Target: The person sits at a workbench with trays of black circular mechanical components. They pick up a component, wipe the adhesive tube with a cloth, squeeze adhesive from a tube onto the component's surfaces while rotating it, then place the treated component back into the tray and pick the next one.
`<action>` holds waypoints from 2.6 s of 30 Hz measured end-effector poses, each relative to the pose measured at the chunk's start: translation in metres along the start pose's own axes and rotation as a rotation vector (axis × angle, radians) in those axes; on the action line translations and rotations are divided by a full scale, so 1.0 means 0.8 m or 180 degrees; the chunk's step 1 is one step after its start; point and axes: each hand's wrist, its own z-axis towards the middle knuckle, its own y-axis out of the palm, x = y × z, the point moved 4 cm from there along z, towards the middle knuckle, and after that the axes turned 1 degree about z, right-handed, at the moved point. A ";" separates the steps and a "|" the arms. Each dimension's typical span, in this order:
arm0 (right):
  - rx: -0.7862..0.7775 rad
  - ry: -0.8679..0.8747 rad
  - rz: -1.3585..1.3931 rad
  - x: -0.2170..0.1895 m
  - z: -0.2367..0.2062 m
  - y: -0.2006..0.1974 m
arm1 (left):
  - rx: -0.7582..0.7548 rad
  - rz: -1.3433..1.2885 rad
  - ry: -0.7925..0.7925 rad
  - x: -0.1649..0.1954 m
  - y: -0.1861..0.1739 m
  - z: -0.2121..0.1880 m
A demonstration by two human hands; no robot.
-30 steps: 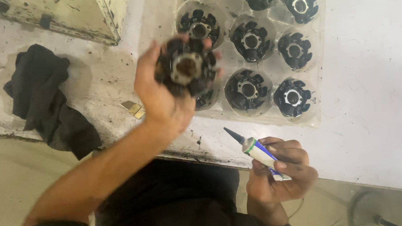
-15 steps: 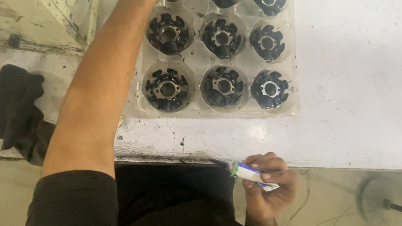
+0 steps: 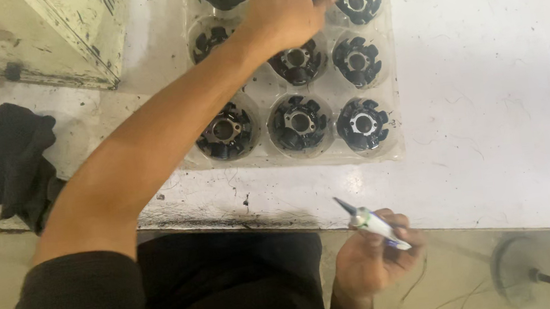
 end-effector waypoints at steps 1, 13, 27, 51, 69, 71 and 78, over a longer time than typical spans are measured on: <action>0.0205 -0.0073 0.0153 -0.001 0.000 -0.005 | -0.0286 -0.0317 -0.0079 0.008 -0.009 -0.019; -0.0102 0.0368 0.0152 0.004 0.004 0.043 | 0.0179 -0.4188 -0.0107 0.105 -0.156 -0.274; -0.1516 -0.0036 -0.0751 -0.026 0.060 0.095 | 0.1396 -0.4731 -0.0105 0.075 -0.124 -0.304; -0.1830 -0.0731 -0.1499 -0.042 0.014 0.125 | 0.1244 -0.3987 0.0199 0.088 -0.137 -0.327; -0.1672 -0.0682 -0.1732 -0.042 0.007 0.127 | 0.1298 -0.4312 -0.0080 0.083 -0.128 -0.332; -0.1660 -0.0657 -0.1759 -0.043 0.007 0.129 | 0.1397 -0.4487 -0.0163 0.084 -0.122 -0.334; -0.1512 -0.0415 -0.1692 -0.041 0.007 0.136 | 0.1770 -0.6217 -0.0620 0.082 -0.096 -0.334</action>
